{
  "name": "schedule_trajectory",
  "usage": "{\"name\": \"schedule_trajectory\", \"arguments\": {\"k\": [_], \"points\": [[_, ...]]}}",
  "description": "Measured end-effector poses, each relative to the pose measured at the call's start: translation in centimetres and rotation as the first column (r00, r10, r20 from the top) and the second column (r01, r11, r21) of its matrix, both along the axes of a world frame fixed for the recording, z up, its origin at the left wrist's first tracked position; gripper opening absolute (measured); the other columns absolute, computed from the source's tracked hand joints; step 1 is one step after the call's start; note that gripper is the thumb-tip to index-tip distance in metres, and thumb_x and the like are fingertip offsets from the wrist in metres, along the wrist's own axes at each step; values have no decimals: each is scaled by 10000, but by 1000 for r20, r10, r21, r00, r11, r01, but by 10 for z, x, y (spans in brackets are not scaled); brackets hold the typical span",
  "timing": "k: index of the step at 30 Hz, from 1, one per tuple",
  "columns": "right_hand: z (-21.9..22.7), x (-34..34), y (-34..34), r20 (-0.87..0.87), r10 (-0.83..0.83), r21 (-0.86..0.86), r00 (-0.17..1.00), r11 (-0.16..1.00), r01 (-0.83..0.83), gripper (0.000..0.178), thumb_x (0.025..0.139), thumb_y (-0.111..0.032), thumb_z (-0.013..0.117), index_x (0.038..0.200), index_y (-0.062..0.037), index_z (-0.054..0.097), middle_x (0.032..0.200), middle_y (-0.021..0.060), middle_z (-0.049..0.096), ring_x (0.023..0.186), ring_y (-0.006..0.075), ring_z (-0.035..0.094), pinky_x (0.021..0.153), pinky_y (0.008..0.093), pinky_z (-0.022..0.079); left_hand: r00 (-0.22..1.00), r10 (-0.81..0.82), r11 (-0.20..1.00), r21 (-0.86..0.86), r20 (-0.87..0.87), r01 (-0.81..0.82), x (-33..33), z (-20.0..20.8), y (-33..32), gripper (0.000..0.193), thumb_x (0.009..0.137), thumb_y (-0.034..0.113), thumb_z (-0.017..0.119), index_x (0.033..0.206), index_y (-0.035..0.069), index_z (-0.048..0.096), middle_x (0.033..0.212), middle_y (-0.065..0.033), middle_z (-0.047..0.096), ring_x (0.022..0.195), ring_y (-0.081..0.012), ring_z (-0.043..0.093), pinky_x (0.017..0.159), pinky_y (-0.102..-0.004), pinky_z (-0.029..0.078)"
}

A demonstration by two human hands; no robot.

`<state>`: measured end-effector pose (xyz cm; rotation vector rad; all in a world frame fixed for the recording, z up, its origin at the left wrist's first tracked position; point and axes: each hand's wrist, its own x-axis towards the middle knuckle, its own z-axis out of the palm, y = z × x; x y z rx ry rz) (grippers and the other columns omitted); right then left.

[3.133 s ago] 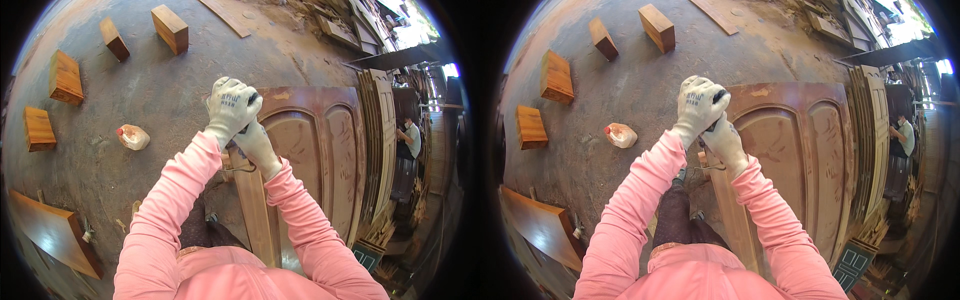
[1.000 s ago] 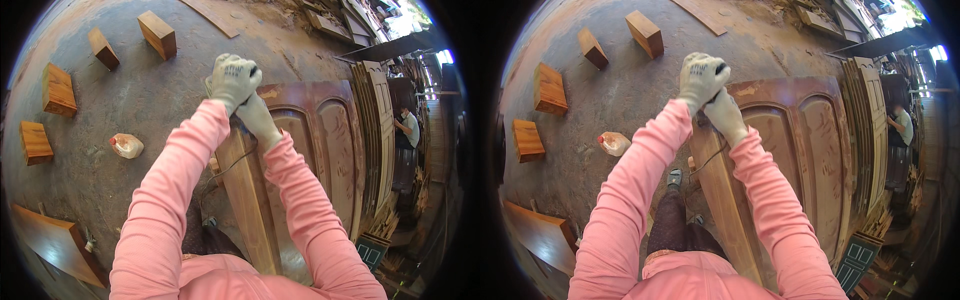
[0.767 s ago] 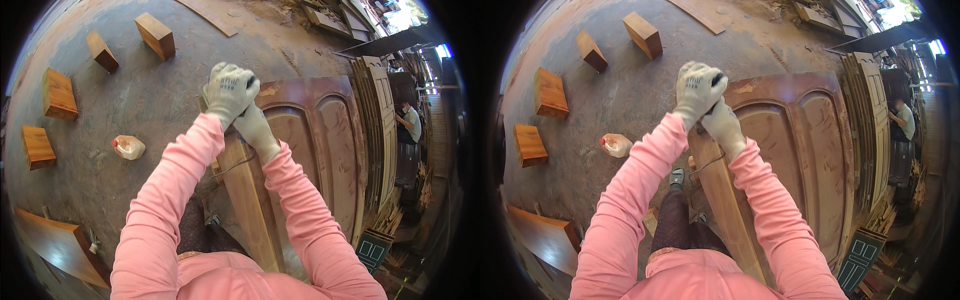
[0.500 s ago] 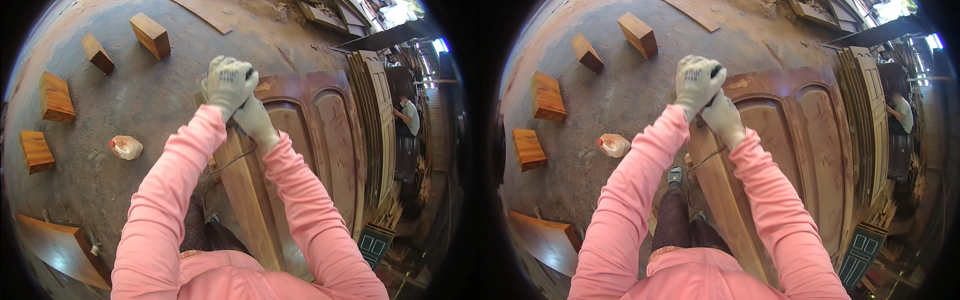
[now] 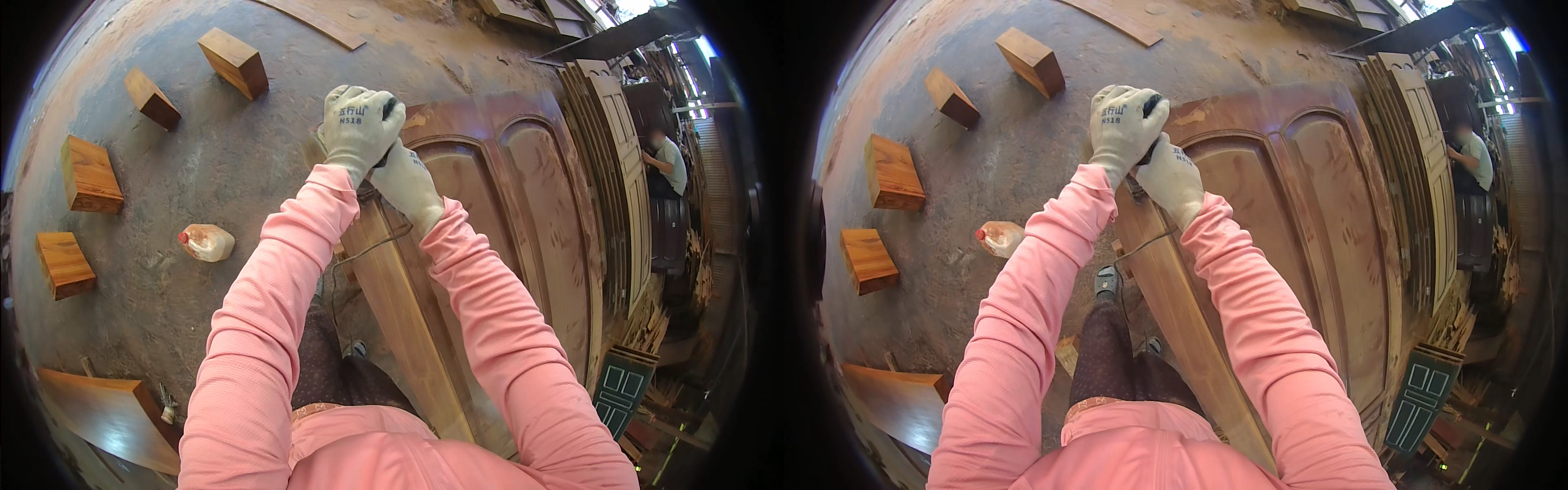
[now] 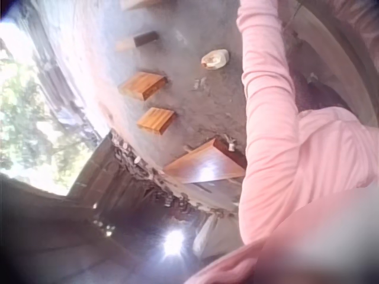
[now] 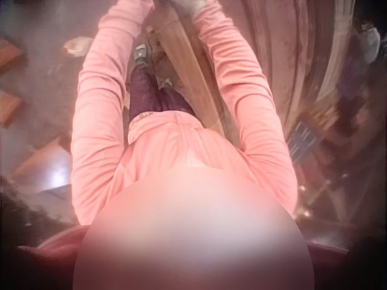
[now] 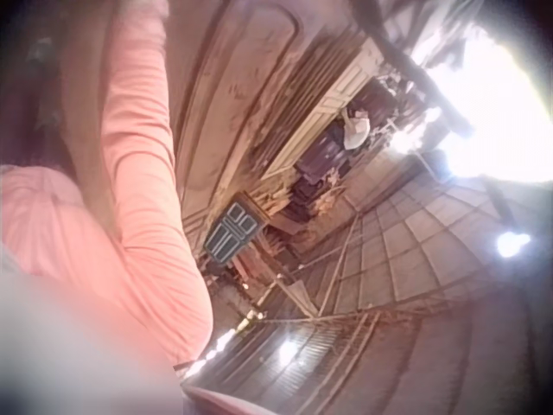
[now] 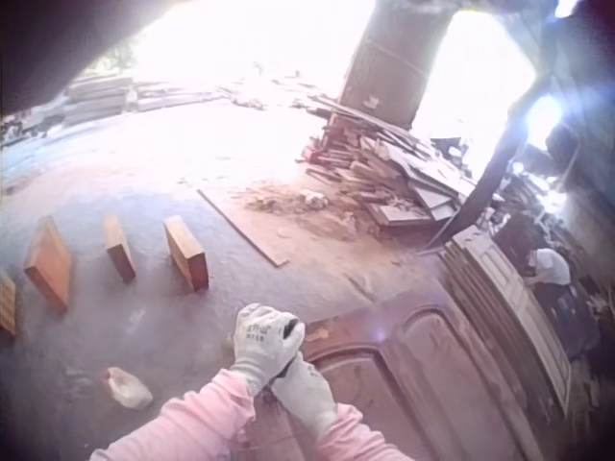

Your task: The person uses an electric sander to smooth the surface of a large wooden door panel. They move the sander across the flat and curved areas of the door, adjusting position as needed. The person wears gloves and a pink long-sleeve shirt while working in a cluttered workshop.

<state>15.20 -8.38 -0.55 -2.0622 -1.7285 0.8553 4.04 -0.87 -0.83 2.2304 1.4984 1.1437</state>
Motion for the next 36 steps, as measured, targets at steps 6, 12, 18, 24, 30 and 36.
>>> {"name": "schedule_trajectory", "arguments": {"k": [6, 12, 18, 24, 30, 36], "points": [[9, 0, -43, 0, -9, -25, 1000, 1000, 9, 615, 938, -456, 761, 1305, 8, 594, 1156, 283, 768, 1127, 464, 726, 956, 542, 572, 999, -42, 999, -29, 3, 42, 4, 3, -42, 242, 946, 356, 703, 890, 151, 819, 951, -43, 814, 1033, -244, 734, 1112, -444, 432], [-3, 21, -123, 15, -21, -31, 1000, 999, 21, 616, 937, -444, 758, 1318, 6, 581, 1155, 292, 764, 1125, 479, 719, 958, 560, 564, 997, -49, 999, -12, 64, 50, 21, -5, -120, 199, 916, 322, 735, 874, 143, 813, 912, -49, 802, 1007, -245, 731, 1131, -458, 432], [-2, 42, -217, 17, -63, -34, 998, 997, 64, 605, 916, -400, 768, 1340, -8, 589, 1134, 290, 766, 1098, 491, 718, 932, 566, 569, 988, -109, 994, 0, 107, 110, 43, 10, -208, 195, 900, 314, 739, 851, 136, 801, 873, -66, 773, 972, -256, 720, 1140, -472, 432], [-7, 72, -318, 26, -73, -53, 997, 996, 75, 491, 911, -378, 770, 1217, -6, 674, 1104, 279, 766, 1044, 495, 722, 878, 571, 575, 975, -190, 982, 44, 117, 186, 74, 7, -296, 161, 906, 307, 738, 824, 169, 741, 856, -33, 753, 969, -228, 701, 1140, -489, 423], [2, 80, -378, 37, -96, -59, 995, 993, 98, 459, 933, -388, 754, 1190, -14, 684, 1058, 269, 762, 1018, 491, 719, 843, 586, 569, 947, -294, 951, -63, 131, 304, 86, 11, -348, 97, 874, 261, 778, 846, 170, 755, 851, -19, 750, 968, -227, 705, 1148, -494, 431], [3, 65, -317, 102, -22, -4, 995, 1000, 22, 387, 938, -320, 763, 1177, -19, 719, 1061, 279, 760, 1027, 493, 713, 837, 557, 566, 971, -211, 977, 14, 108, 211, 70, 6, -291, 113, 884, 284, 767, 872, 172, 767, 882, -27, 756, 980, -230, 710, 1151, -489, 432]]}}
